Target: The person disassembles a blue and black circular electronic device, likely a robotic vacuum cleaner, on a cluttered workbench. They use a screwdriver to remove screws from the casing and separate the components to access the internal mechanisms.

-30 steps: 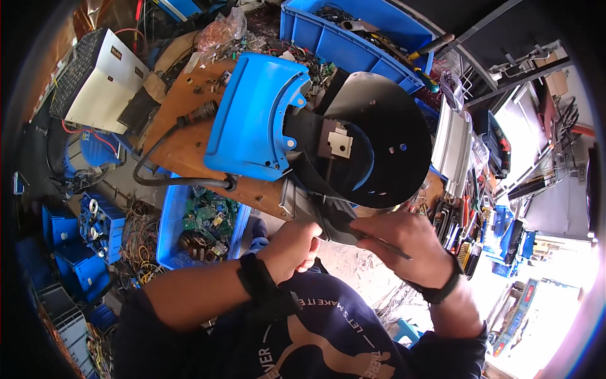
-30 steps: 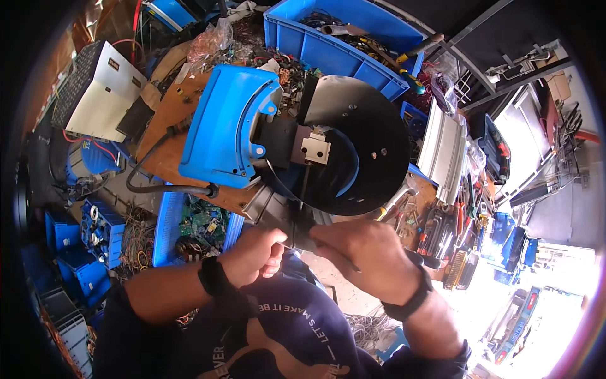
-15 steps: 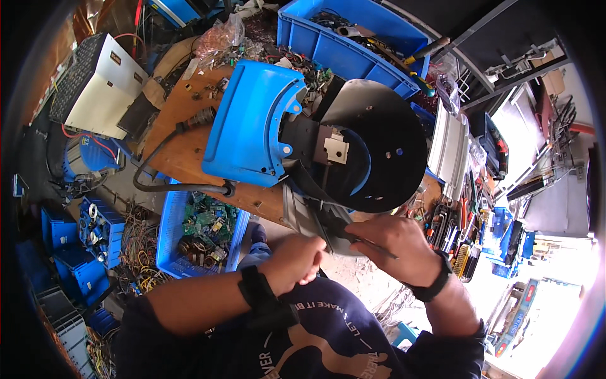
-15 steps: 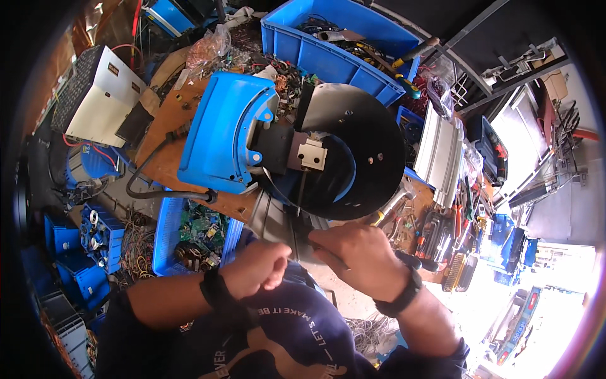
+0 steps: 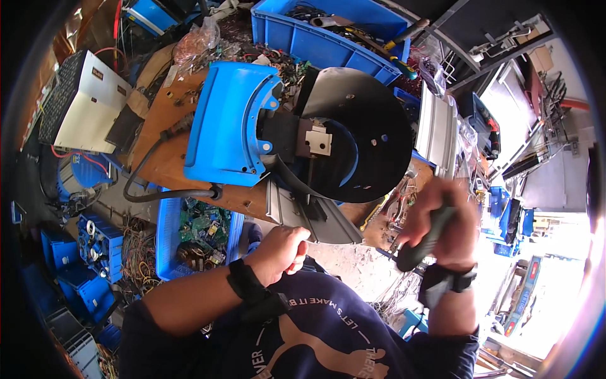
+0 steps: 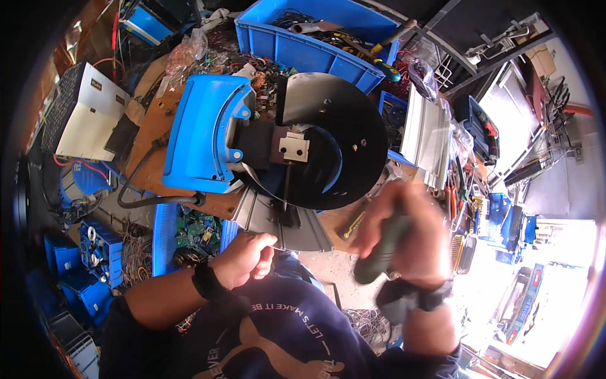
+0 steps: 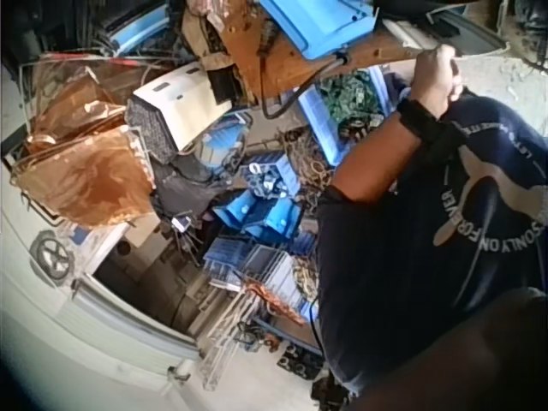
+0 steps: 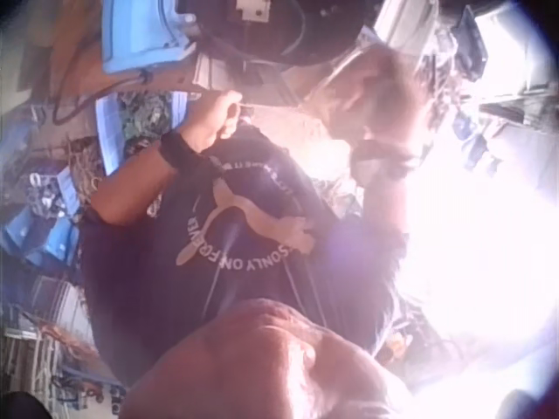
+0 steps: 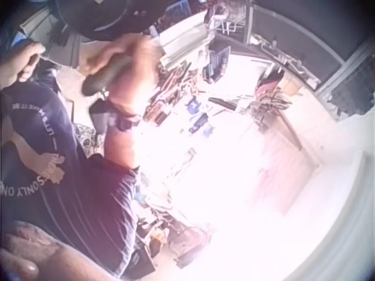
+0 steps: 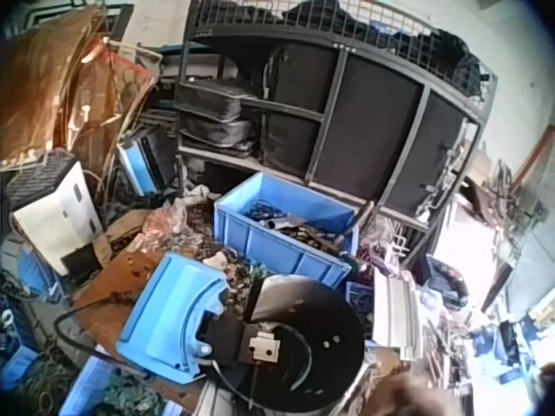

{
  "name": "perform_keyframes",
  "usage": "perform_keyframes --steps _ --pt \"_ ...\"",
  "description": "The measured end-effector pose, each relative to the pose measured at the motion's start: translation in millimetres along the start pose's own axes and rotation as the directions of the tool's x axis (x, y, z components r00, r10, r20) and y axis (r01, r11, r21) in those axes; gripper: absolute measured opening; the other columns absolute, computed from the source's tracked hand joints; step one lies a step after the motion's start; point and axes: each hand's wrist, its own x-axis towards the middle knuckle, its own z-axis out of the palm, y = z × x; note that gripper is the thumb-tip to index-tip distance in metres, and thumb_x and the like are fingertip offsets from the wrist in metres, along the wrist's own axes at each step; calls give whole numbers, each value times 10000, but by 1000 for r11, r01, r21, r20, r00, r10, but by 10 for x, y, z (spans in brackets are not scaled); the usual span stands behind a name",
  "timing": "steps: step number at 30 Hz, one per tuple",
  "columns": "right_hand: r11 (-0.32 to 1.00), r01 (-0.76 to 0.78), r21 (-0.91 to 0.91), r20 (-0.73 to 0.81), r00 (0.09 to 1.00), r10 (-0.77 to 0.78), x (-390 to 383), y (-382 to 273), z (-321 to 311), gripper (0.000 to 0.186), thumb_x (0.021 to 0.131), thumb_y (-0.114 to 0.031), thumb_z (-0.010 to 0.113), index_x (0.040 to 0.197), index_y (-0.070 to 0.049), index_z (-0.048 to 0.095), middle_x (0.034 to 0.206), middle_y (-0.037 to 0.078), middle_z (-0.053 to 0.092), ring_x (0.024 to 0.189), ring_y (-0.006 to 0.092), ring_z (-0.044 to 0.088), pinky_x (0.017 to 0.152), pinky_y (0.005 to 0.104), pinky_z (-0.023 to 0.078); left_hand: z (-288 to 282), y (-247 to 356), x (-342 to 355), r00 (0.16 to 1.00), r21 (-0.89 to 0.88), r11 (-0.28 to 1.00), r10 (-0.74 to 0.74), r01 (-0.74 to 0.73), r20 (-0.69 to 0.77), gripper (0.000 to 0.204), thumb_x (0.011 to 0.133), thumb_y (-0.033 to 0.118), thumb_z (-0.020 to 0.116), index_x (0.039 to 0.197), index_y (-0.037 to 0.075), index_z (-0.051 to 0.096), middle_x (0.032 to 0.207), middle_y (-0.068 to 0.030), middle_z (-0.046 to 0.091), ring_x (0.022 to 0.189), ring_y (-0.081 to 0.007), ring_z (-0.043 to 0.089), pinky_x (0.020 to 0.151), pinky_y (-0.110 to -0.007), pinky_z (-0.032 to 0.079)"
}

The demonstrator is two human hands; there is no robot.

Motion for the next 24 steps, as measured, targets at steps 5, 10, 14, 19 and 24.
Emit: perform_keyframes --steps 5,10,14,19,24 --pt "973 -153 -173 53 985 165 -278 321 -209 537 1007 -509 458 924 16 528 664 87 564 585 170 580 590 293 499 -50 106 -22 999 61 997 -39 38 20 394 973 253 481 622 76 479 502 -32 406 442 -148 399 448 -298 330" --pt "721 -316 -617 -206 949 239 -621 238 -233 341 798 -171 766 1029 -31 558 741 -11 481 668 89 436 609 266 401 -39 119 -27 999 24 999 -48 47 1 439 989 346 517 648 71 496 529 -42 429 464 -156 418 469 -300 348" --pt "586 -248 -771 -219 968 122 -818 628 -296 342 795 -103 685 1091 -13 540 798 179 610 785 353 633 729 406 495 -97 205 -64 991 174 978 -123 113 49 577 974 554 509 738 39 616 595 -72 563 503 -161 518 501 -293 417" --pt "614 -354 -705 -310 933 183 -1065 1077 -411 378 821 -90 644 1165 -3 516 866 194 603 803 364 611 753 409 486 -352 272 -318 985 735 657 138 -168 102 490 923 486 652 860 1 681 760 -48 687 625 -93 622 532 -230 476" --pt "535 -296 -791 -288 952 102 -1163 1413 -455 326 868 -89 605 1173 -36 504 877 214 641 882 417 620 754 487 486 -630 322 -643 885 923 349 466 -164 -18 173 864 139 743 911 -13 676 769 -29 679 719 -70 620 657 -242 510"
